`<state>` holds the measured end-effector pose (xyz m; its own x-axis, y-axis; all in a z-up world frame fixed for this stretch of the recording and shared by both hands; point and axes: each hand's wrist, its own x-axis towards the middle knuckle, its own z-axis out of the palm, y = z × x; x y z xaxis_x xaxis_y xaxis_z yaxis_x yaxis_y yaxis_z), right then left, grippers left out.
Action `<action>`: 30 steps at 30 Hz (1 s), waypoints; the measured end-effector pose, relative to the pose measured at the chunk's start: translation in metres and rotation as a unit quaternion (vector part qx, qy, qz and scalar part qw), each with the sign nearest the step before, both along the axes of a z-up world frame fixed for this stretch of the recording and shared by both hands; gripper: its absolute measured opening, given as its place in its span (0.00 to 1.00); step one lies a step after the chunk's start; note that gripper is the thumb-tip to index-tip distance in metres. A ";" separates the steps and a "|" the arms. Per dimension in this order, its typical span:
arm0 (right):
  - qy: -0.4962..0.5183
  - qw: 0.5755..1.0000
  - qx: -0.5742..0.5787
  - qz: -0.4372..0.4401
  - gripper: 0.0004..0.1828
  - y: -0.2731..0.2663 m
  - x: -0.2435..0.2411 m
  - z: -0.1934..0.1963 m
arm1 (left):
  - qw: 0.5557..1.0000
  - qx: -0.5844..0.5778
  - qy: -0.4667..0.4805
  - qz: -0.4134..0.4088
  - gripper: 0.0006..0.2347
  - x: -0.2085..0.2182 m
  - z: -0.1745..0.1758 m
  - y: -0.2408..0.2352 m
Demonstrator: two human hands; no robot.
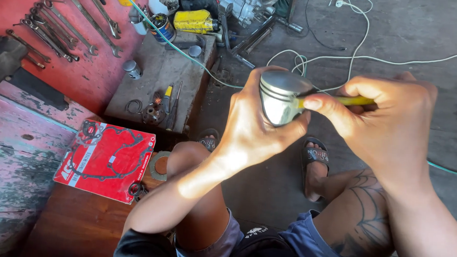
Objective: Cleaning carbon deposits from a motorcycle piston using a small brush and cleaning solution
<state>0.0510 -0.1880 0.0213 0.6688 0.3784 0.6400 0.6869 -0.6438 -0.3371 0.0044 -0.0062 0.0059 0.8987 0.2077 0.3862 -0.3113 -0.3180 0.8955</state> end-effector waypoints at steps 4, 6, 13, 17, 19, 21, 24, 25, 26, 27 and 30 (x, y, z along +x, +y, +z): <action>0.021 0.999 0.008 0.024 0.29 -0.006 0.001 0.003 | 0.998 -0.039 -0.005 -0.039 0.21 0.000 -0.002 -0.003; 0.023 0.999 0.008 0.025 0.29 -0.008 0.004 0.001 | 0.998 -0.039 -0.006 -0.046 0.21 0.003 -0.007 -0.002; 0.050 0.999 -0.006 -0.001 0.33 -0.013 0.012 -0.003 | 0.996 -0.044 0.009 -0.078 0.17 0.009 -0.015 -0.001; 0.051 0.999 0.002 -0.012 0.31 -0.011 0.009 0.004 | 0.996 -0.045 0.018 -0.075 0.22 0.013 -0.023 -0.001; 0.089 0.996 0.002 -0.016 0.41 -0.009 0.006 0.009 | 0.993 -0.067 0.015 -0.097 0.30 0.016 -0.030 0.000; 0.079 0.997 0.008 -0.010 0.41 -0.010 0.006 0.009 | 0.990 -0.079 0.008 -0.115 0.31 0.016 -0.031 0.001; 0.077 0.997 0.013 0.005 0.40 -0.014 0.006 0.009 | 0.976 -0.132 0.002 -0.174 0.33 0.016 -0.034 0.000; 0.083 0.996 0.014 0.013 0.40 -0.014 0.007 0.008 | 0.962 -0.170 0.000 -0.213 0.33 0.016 -0.036 0.000; 0.083 0.996 0.014 0.013 0.40 -0.015 0.008 0.009 | 0.962 -0.170 0.001 -0.213 0.33 0.016 -0.035 0.001; 0.096 0.994 0.025 0.035 0.36 -0.016 0.008 0.009 | 0.960 -0.164 -0.008 -0.228 0.36 0.016 -0.035 0.002; 0.102 0.992 0.039 0.068 0.27 -0.019 0.010 0.008 | 0.941 -0.190 -0.017 -0.281 0.38 0.014 -0.036 0.004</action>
<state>0.0607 -0.2073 0.0292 0.7336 0.4280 0.5279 0.6779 -0.5162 -0.5235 0.0184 -0.0024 -0.0304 0.8963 -0.1673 0.4106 -0.3651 0.2469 0.8976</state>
